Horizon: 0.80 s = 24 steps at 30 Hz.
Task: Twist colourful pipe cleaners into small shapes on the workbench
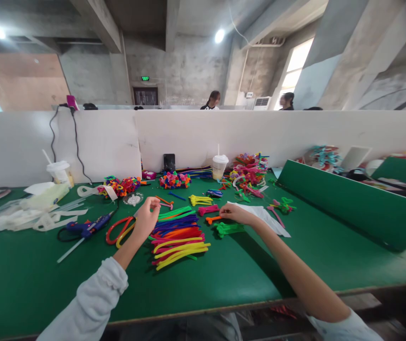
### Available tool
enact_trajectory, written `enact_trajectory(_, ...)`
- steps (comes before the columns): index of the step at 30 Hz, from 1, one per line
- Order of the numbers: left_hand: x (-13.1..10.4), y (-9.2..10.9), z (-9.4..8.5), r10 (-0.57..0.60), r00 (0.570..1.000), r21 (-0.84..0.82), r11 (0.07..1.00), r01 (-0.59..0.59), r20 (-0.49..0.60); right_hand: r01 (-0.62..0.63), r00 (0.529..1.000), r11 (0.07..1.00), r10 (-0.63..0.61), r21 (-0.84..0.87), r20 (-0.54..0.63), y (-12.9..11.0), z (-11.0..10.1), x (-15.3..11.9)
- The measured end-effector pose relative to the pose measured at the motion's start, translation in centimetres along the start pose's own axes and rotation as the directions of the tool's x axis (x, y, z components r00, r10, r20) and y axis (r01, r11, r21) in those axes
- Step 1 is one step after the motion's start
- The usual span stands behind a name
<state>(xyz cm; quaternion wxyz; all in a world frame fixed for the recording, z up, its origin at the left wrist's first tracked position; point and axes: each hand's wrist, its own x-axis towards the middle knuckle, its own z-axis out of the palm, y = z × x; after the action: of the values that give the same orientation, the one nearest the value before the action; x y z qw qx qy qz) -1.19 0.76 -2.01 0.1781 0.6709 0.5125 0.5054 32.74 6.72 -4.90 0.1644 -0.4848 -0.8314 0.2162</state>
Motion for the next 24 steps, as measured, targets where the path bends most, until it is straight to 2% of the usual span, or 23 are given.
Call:
enact_trajectory(5, 0.0, 0.3, 0.0, 0.004, 1.000, 0.015, 1.000, -0.004, 0.013, -0.002, 0.998, 1.000, 0.003, 0.019, -0.060, -0.1, 0.1, -0.1)
enact_trajectory(10, -0.2, 0.4, 0.0, 0.030, 0.997, 0.120, 0.992, -0.038, 0.067, 0.008, 0.969, 1.000, -0.005, 0.012, -0.246, -1.3, -0.4, 0.0)
enact_trajectory(13, -0.7, 0.5, 0.3, 0.082, 0.970, 0.326, 0.933, -0.156, 0.228, 0.014, 0.926, 0.999, -0.002, 0.030, -0.377, -4.2, -1.3, -0.1)
enact_trajectory(15, -1.2, 0.7, 0.6, 0.110, 0.919, 0.449, 0.846, -0.286, 0.378, 0.048, 0.910, 0.997, -0.020, 0.056, -0.415, -7.1, -1.7, -0.1)
enact_trajectory(17, -1.6, 1.1, 0.9, 0.114, 0.865, 0.516, 0.761, -0.392, 0.489, 0.115, 0.922, 0.992, -0.089, 0.047, -0.376, -10.4, -1.6, 0.3)
enact_trajectory(19, -1.9, 1.4, 1.1, 0.110, 0.833, 0.559, 0.693, -0.455, 0.542, 0.228, 0.935, 0.973, -0.213, 0.019, -0.285, -13.4, -0.7, 1.2)
enact_trajectory(22, -1.9, 1.6, 1.0, 0.096, 0.823, 0.611, 0.623, -0.488, 0.560, 0.384, 0.908, 0.919, -0.394, -0.093, -0.144, -16.1, 1.7, 3.2)
enact_trajectory(24, -1.8, 1.5, 0.8, 0.091, 0.825, 0.623, 0.612, -0.488, 0.557, 0.411, 0.899, 0.895, -0.429, -0.172, -0.086, -16.3, 3.5, 4.6)
